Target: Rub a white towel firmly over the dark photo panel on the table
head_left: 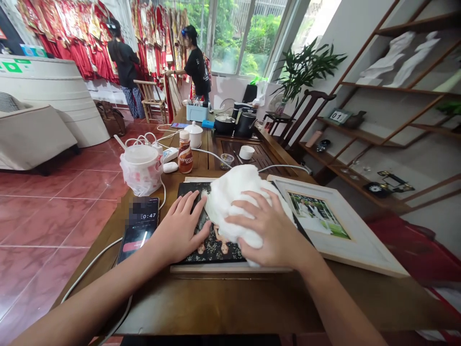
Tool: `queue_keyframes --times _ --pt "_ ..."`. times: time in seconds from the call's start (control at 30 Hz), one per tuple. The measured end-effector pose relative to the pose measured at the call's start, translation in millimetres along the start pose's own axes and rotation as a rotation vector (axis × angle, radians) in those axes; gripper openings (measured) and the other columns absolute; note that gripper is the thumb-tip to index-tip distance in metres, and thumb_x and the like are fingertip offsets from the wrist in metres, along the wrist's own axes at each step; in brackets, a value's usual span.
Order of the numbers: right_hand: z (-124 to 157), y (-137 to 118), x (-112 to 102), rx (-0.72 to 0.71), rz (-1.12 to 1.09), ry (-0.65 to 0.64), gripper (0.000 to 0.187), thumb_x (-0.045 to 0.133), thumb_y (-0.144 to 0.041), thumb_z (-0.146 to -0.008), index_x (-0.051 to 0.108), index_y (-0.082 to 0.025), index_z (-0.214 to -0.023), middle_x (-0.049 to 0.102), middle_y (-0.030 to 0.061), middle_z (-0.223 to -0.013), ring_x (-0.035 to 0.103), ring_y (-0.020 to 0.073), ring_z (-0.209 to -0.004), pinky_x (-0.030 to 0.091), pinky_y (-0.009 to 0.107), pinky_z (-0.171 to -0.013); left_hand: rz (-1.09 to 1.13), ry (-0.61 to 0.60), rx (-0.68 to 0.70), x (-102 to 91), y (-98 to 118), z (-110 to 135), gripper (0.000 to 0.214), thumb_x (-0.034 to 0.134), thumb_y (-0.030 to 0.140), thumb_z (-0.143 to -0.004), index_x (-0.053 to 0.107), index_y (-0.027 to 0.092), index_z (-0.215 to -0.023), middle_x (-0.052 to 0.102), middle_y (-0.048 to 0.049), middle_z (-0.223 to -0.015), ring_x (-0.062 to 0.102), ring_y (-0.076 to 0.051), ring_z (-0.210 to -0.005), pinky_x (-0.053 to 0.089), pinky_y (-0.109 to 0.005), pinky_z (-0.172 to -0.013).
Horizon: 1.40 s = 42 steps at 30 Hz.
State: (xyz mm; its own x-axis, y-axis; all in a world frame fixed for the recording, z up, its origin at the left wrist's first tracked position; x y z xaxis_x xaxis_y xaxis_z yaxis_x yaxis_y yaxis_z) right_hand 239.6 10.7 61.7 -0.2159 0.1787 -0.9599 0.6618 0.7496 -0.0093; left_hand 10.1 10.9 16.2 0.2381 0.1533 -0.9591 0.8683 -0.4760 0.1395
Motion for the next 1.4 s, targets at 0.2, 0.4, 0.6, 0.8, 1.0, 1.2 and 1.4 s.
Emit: queue_keyframes --times 0.2,0.4,0.6,0.8,1.0,1.2,1.4 --pt "2 4 -1 0.023 -0.032 0.012 0.032 0.059 -0.035 -0.078 0.067 -0.033 -0.109 0.061 0.0006 -0.127 0.041 0.0292 -0.13 0.017 0.054 -0.11 -0.024 -0.014 0.0 0.8 0 -1 0.059 0.037 0.046 -0.099 0.038 0.011 -0.146 0.034 -0.0183 -0.153 0.03 -0.033 -0.143 0.029 -0.05 -0.115" --pt "10 36 -2 0.223 0.111 0.075 0.027 0.058 -0.035 -0.081 0.068 -0.03 -0.106 0.064 0.0027 -0.121 0.044 0.0327 -0.126 0.02 0.057 -0.108 -0.009 -0.008 -0.004 0.6 -1 0 0.06 0.038 0.047 -0.099 0.036 0.013 -0.148 0.035 -0.0173 -0.153 0.031 -0.033 -0.142 0.03 -0.05 -0.114" --pt "4 10 0 0.058 0.037 0.053 0.03 0.059 -0.032 -0.078 0.067 -0.032 -0.107 0.063 0.0006 -0.124 0.041 0.0317 -0.129 0.015 0.057 -0.11 -0.003 0.006 0.004 1.8 -2 1 0.06 0.039 0.046 -0.099 0.037 0.011 -0.147 0.035 -0.0192 -0.153 0.03 -0.033 -0.143 0.029 -0.051 -0.115" --pt "3 -1 -1 -0.017 -0.037 0.007 0.034 0.059 -0.032 -0.077 0.066 -0.033 -0.11 0.062 0.0003 -0.126 0.041 0.0296 -0.13 0.016 0.054 -0.111 0.021 0.013 -0.001 1.2 -3 1 0.059 0.04 0.048 -0.099 0.038 0.012 -0.146 0.036 -0.0178 -0.152 0.032 -0.033 -0.142 0.03 -0.051 -0.114" --pt "10 22 -2 0.117 0.025 0.035 0.029 0.06 -0.034 -0.08 0.067 -0.033 -0.108 0.063 0.0017 -0.123 0.044 0.0313 -0.128 0.021 0.056 -0.108 0.042 -0.011 -0.017 -4.2 -3 3 0.055 0.031 0.047 -0.102 0.037 0.017 -0.148 0.035 -0.014 -0.154 0.031 -0.03 -0.142 0.031 -0.049 -0.114" --pt "13 26 -8 0.111 0.004 0.031 0.044 0.062 -0.043 -0.079 0.061 -0.036 -0.122 0.056 0.0043 -0.133 0.043 0.0302 -0.13 0.021 0.057 -0.111 0.066 -0.005 -0.031 -10.9 -4 1 0.049 0.033 0.044 -0.102 0.042 0.021 -0.145 0.04 -0.0112 -0.15 0.037 -0.029 -0.138 0.033 -0.05 -0.111" --pt "19 22 -7 0.224 0.054 0.06 0.075 0.066 -0.042 -0.073 0.04 -0.034 -0.143 0.039 0.0077 -0.149 0.025 0.0373 -0.141 0.025 0.061 -0.11 0.063 0.023 -0.017 -16.7 -7 -7 0.04 0.043 0.039 -0.098 0.049 0.025 -0.136 0.047 -0.0085 -0.14 0.042 -0.028 -0.131 0.036 -0.048 -0.108"
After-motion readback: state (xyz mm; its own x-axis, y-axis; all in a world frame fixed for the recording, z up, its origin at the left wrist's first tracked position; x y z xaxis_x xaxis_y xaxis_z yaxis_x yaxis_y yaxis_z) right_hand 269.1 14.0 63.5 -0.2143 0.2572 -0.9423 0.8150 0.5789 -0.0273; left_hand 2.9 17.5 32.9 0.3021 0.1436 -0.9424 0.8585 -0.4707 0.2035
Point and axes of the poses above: each hand's wrist, its own z-axis away from the middle knuckle, its own x-axis out of the palm, y = z × x, the point moved 1 cm from there along -z, towards the middle knuckle
